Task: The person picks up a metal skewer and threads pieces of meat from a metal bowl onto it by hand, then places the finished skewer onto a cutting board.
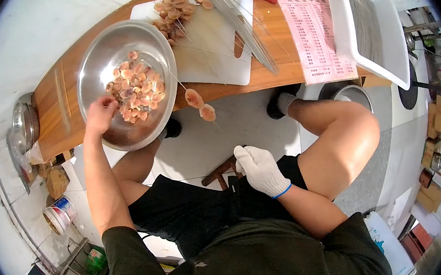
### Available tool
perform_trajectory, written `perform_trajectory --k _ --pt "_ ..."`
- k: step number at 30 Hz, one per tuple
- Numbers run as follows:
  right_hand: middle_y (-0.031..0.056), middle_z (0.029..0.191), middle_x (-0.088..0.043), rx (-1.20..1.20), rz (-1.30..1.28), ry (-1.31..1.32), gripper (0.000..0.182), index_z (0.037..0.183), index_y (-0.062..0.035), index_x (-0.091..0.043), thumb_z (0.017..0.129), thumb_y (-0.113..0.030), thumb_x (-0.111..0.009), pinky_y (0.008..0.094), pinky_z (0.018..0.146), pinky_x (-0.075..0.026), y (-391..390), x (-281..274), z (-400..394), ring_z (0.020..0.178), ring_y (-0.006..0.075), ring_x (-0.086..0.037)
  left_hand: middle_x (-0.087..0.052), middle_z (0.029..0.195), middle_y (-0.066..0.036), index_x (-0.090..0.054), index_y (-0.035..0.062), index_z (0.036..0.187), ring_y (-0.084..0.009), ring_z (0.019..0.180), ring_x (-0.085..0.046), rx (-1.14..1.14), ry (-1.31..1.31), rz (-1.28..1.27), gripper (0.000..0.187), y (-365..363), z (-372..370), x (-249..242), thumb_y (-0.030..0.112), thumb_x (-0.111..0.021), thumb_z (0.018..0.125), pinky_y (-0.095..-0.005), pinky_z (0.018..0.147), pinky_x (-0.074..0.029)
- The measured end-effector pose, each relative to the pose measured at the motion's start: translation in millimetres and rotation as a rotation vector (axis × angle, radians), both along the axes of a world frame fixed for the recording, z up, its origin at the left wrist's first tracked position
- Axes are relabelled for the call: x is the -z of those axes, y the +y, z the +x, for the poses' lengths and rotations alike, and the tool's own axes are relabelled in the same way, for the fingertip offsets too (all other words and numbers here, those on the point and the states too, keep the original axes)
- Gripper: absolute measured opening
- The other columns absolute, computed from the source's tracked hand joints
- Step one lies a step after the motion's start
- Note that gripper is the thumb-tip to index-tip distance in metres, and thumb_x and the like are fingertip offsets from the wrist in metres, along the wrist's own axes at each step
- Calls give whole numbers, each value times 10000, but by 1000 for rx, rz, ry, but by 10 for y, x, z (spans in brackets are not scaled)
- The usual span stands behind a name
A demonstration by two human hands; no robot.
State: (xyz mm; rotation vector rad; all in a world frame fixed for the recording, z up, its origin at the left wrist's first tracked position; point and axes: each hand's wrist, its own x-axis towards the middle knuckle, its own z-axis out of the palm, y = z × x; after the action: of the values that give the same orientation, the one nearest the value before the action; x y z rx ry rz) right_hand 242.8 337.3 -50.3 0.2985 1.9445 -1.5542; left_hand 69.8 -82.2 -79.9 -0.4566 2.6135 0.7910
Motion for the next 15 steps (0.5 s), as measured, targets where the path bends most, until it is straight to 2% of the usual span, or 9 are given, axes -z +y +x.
perform_trajectory --k 3,7,11,14,15 --pt "146 666 -595 -16 -14 -14 522 732 20 -566 999 -404 -419 364 639 -469 -12 55 22 636 258 -588 -695 859 -145 -651 -36 1010 -263 848 -666 355 -131 -218 337 114 87 -2 195 -731 778 -373 765 -509" --pt "149 660 -588 -23 4 7 526 729 23 -559 1000 -406 -419 364 634 -469 -15 63 24 628 257 -586 -689 915 -138 -646 -10 1062 -281 903 -658 329 -17 -117 403 291 157 -13 147 -761 709 -377 816 -498" --pt "154 664 -589 -17 10 15 527 735 25 -555 1000 -409 -419 366 631 -470 -12 56 26 626 258 -590 -683 889 -141 -641 -23 1054 -250 847 -645 233 -71 -20 330 40 110 133 127 -709 768 -342 798 -497" --pt "158 668 -589 -21 2 -2 524 744 26 -556 1000 -412 -420 365 634 -473 -38 84 46 634 261 -597 -683 858 -143 -645 -31 1008 -228 794 -636 178 50 -74 273 111 118 161 143 -688 802 -329 758 -496" --pt "159 669 -589 -24 -1 -10 523 747 26 -556 1000 -412 -421 365 636 -474 -44 92 45 638 263 -600 -683 852 -149 -645 -34 1000 -227 786 -637 180 10 -50 274 136 117 171 155 -690 805 -327 749 -496"
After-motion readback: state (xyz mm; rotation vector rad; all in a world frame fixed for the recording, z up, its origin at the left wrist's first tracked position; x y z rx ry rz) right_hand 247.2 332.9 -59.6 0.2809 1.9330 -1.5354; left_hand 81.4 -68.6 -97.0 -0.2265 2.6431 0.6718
